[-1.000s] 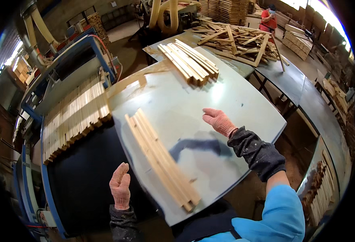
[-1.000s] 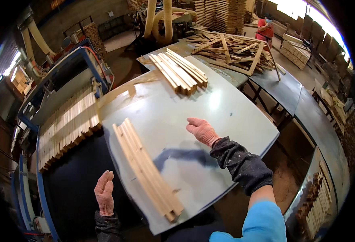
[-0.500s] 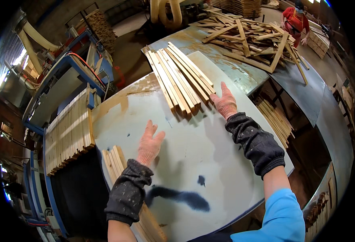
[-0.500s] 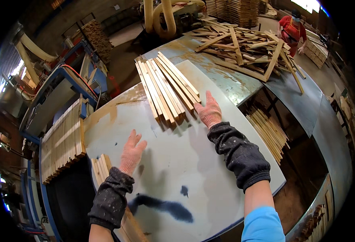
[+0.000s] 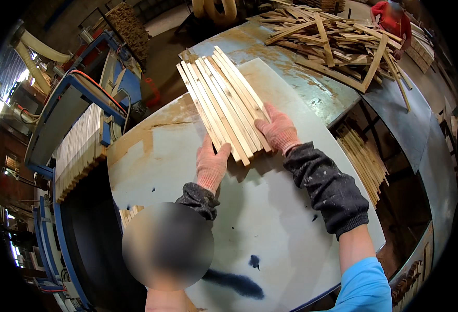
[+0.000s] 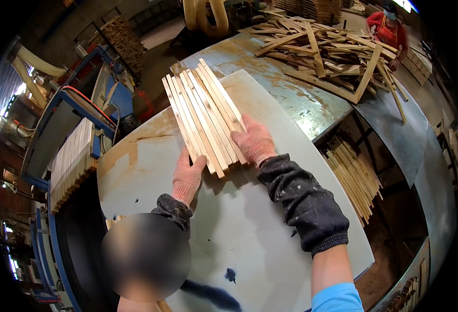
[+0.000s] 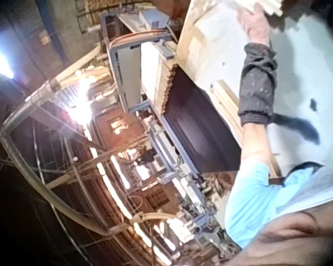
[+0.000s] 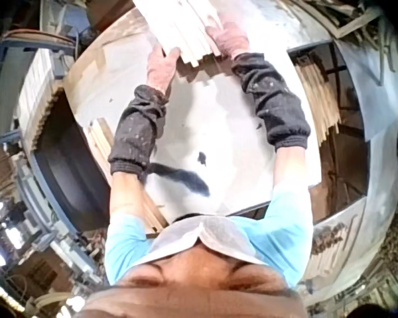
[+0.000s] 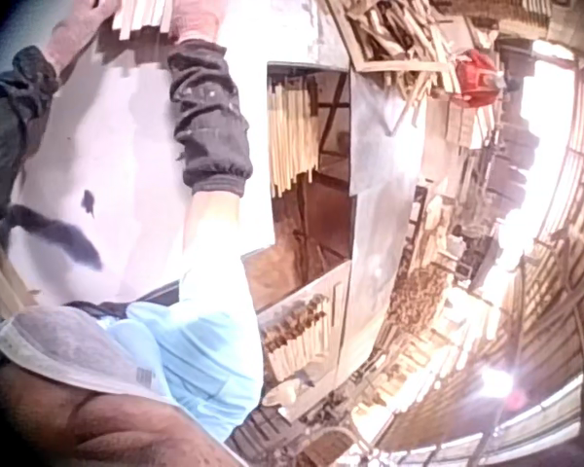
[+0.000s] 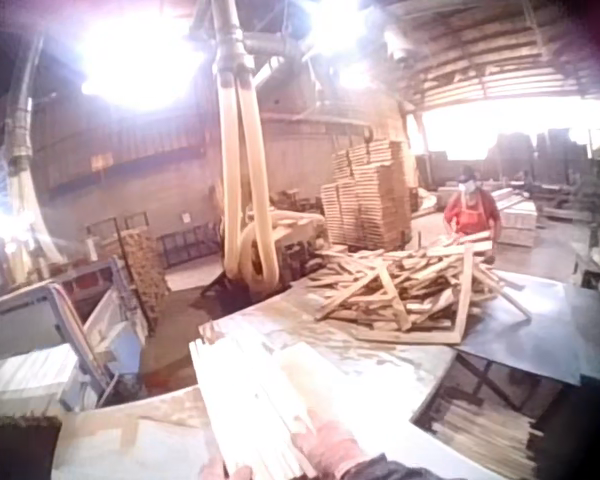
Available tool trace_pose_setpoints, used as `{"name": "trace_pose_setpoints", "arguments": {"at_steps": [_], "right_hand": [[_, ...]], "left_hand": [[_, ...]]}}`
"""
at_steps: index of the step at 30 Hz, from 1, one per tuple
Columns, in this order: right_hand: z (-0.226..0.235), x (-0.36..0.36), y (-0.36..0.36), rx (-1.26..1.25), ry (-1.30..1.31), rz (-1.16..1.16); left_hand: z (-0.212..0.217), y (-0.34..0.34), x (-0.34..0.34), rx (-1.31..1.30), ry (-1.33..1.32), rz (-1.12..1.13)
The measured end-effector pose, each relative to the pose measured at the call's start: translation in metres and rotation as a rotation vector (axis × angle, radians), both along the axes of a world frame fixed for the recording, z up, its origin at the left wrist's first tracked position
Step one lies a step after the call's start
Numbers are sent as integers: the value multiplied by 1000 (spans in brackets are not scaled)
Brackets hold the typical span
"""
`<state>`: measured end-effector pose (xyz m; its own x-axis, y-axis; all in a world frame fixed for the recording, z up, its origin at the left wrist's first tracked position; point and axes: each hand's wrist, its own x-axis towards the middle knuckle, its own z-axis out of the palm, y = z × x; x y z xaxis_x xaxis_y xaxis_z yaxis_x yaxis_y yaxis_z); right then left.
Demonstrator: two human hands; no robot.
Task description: The person repeatedly picks up bundles of thin wooden strips from a metal table and places them onto a conveyor belt. The person aligns the strips into neat stacks before moving them. A coworker is visible in the background also handling wooden strips.
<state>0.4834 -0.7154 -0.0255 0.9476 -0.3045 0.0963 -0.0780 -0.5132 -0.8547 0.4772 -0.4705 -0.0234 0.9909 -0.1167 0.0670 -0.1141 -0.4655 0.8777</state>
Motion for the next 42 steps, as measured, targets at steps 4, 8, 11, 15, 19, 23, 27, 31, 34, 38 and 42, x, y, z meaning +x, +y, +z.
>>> {"name": "trace_pose_setpoints", "arguments": {"at_steps": [4,8,11,15,19,23,27,31,34,38,42], "right_hand": [[-10,-60,17,35,-56,26],[2,-165,25,-20,-93,84],[14,-248,39,-64,-9,140],[6,-339,47,296,180,213],[31,-379,46,414,521,321],[13,-367,50,160,317,237],[-3,-313,54,-88,223,171],[7,-282,86,-207,204,171],[46,-286,126,-44,318,259],[47,-306,171,-68,242,291],[26,-317,233,-181,203,401]], "left_hand": [[7,22,-56,37,8,-15],[27,47,-152,106,31,-117],[40,77,-232,190,125,-139],[69,114,-324,106,412,-144],[114,146,-355,432,731,-398],[110,184,-368,287,99,-76],[70,256,-377,702,-461,295],[58,268,-399,322,181,384],[33,281,-415,368,78,435],[28,284,-410,370,37,413],[25,304,-414,334,19,321]]}}
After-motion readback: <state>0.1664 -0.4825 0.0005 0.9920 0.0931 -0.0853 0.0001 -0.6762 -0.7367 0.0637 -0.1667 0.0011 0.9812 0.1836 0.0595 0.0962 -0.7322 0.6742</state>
